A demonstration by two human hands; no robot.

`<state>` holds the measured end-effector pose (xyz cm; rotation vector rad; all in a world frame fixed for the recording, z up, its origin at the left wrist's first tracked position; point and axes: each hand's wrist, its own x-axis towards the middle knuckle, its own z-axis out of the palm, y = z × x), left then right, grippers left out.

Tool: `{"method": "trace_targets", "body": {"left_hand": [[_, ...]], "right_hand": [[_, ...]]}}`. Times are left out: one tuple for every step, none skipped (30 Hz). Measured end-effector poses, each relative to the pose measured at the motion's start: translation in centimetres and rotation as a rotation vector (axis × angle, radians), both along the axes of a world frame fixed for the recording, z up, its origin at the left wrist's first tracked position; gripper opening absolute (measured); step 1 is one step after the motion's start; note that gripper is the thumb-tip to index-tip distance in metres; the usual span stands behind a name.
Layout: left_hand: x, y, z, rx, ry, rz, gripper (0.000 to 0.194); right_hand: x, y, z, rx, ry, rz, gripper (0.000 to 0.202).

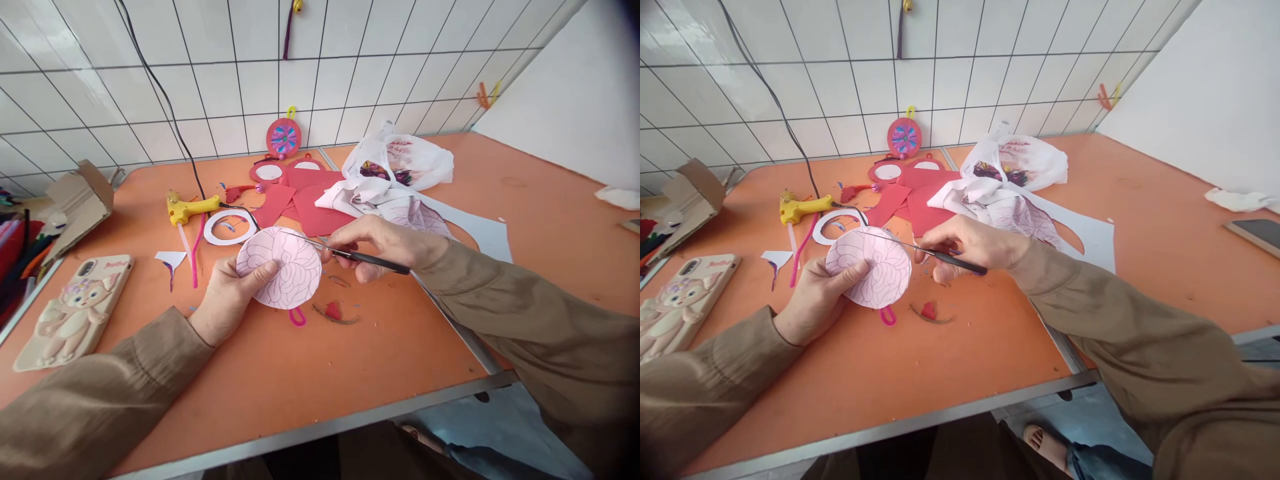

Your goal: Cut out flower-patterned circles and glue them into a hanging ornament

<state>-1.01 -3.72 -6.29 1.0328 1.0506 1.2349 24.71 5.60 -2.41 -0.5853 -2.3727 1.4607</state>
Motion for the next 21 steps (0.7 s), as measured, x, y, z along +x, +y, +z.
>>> {"method": "trace_targets", "body": {"left_hand": [[0.0, 0.01, -0.02, 0.001, 0.005, 0.001, 0.024], [-0.01, 0.01, -0.02, 0.001, 0.009, 0.0, 0.024], [-0.01, 0.0, -0.02, -0.001, 0.011, -0.003, 0.025], [0.0, -0.02, 0.0, -0.002, 0.012, -0.005, 0.026], [0.01, -0.05, 0.02, -0.004, 0.014, -0.005, 0.026], [0.02, -0.08, 0.05, -0.006, 0.019, -0.003, 0.027], [0.03, -0.11, 0.07, -0.008, 0.025, 0.001, 0.028], [0.04, -0.13, 0.09, -0.009, 0.032, 0.006, 0.028], [0.05, -0.15, 0.11, -0.009, 0.039, 0.012, 0.029], [0.05, -0.17, 0.11, -0.01, 0.045, 0.016, 0.03], [0.05, -0.18, 0.11, -0.01, 0.048, 0.017, 0.03], [0.05, -0.18, 0.11, -0.01, 0.048, 0.016, 0.03], [0.04, -0.19, 0.11, -0.01, 0.046, 0.014, 0.03], [0.04, -0.19, 0.11, -0.01, 0.041, 0.012, 0.03], [0.04, -0.2, 0.12, -0.01, 0.036, 0.01, 0.029], [0.05, -0.19, 0.15, -0.008, 0.03, 0.009, 0.028], [0.07, -0.19, 0.17, -0.006, 0.026, 0.01, 0.028], [0.09, -0.18, 0.2, -0.003, 0.022, 0.01, 0.027], [0.13, -0.17, 0.23, -0.002, 0.018, 0.009, 0.027], [0.16, -0.15, 0.26, 0.0, 0.011, 0.007, 0.026], [0.2, -0.14, 0.27, 0.002, 0.004, 0.003, 0.026]], "right_hand": [[-0.07, 0.09, -0.25, -0.006, 0.009, 0.01, 0.062], [-0.13, 0.16, -0.46, -0.01, 0.021, 0.017, 0.062], [-0.16, 0.21, -0.6, -0.014, 0.035, 0.021, 0.061], [-0.17, 0.23, -0.69, -0.022, 0.042, 0.023, 0.06], [-0.17, 0.24, -0.72, -0.036, 0.042, 0.021, 0.058], [-0.17, 0.23, -0.71, -0.052, 0.04, 0.018, 0.056], [-0.17, 0.22, -0.68, -0.068, 0.038, 0.018, 0.055], [-0.18, 0.21, -0.65, -0.077, 0.043, 0.02, 0.055], [-0.21, 0.2, -0.64, -0.079, 0.052, 0.023, 0.055], [-0.25, 0.2, -0.64, -0.072, 0.065, 0.026, 0.056], [-0.31, 0.2, -0.66, -0.061, 0.077, 0.027, 0.057], [-0.38, 0.2, -0.7, -0.052, 0.087, 0.028, 0.058], [-0.46, 0.19, -0.74, -0.045, 0.093, 0.027, 0.058], [-0.53, 0.19, -0.78, -0.039, 0.094, 0.023, 0.058], [-0.6, 0.17, -0.81, -0.032, 0.093, 0.018, 0.059], [-0.66, 0.16, -0.84, -0.024, 0.09, 0.013, 0.06], [-0.7, 0.14, -0.85, -0.017, 0.083, 0.008, 0.06], [-0.73, 0.13, -0.85, -0.01, 0.075, 0.005, 0.06], [-0.74, 0.12, -0.83, -0.006, 0.067, 0.003, 0.06], [-0.73, 0.11, -0.81, -0.003, 0.061, 0.002, 0.06], [-0.71, 0.1, -0.78, -0.001, 0.058, 0.002, 0.06]]}}
